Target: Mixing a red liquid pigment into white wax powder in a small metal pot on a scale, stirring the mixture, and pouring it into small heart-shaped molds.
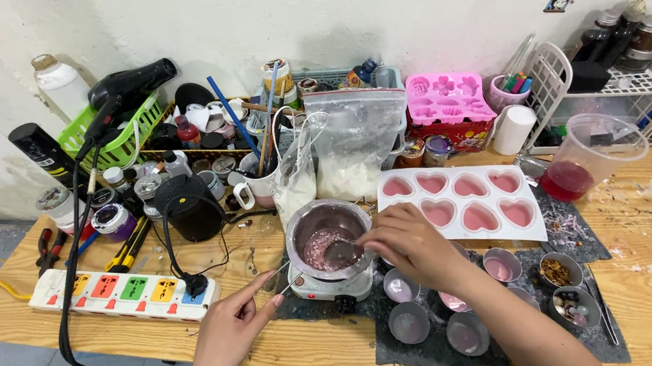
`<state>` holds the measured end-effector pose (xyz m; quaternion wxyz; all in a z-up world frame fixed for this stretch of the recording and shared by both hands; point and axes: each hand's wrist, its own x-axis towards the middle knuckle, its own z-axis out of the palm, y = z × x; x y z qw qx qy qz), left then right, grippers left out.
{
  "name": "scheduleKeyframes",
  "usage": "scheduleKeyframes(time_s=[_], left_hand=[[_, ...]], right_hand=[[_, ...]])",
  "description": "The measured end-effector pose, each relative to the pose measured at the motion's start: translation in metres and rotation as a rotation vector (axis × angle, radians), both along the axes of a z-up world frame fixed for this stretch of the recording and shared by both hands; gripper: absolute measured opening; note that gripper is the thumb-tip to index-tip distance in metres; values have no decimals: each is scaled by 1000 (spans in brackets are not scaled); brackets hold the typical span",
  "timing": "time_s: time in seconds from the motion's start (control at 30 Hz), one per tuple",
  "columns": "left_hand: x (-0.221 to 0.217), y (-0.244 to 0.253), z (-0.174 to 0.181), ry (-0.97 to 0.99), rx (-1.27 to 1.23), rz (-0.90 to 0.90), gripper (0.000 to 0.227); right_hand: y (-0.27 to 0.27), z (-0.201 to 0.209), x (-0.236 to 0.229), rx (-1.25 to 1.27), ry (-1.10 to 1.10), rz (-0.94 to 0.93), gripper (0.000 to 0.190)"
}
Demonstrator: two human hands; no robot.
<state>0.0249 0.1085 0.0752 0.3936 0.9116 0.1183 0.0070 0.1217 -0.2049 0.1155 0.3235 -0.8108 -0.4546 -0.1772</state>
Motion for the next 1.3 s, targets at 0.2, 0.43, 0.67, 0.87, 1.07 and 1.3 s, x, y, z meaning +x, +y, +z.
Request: scheduleKeyframes(time_s=[0.2,0.43,0.67,0.87,1.07,1.3], left_hand=[[4,1,-3,97,63,24,52],[2,1,-5,49,45,7,54],[-2,1,-3,-39,33,-7,53],[-1,2,-1,-27,26,-28,54],[-1,5,-10,-120,5,-84,54],[-9,-7,4,17,34,-80,38]], right_hand=[[8,-16,2,-6,25,-28,14],[8,-13,3,-61,-252,-66,29],[1,-5,3,-8,-93,20,14],[5,-5,5,-7,-255,-60,17],[11,-25,9,72,51,-109,13],[11,-15,4,115,137,-99,19]])
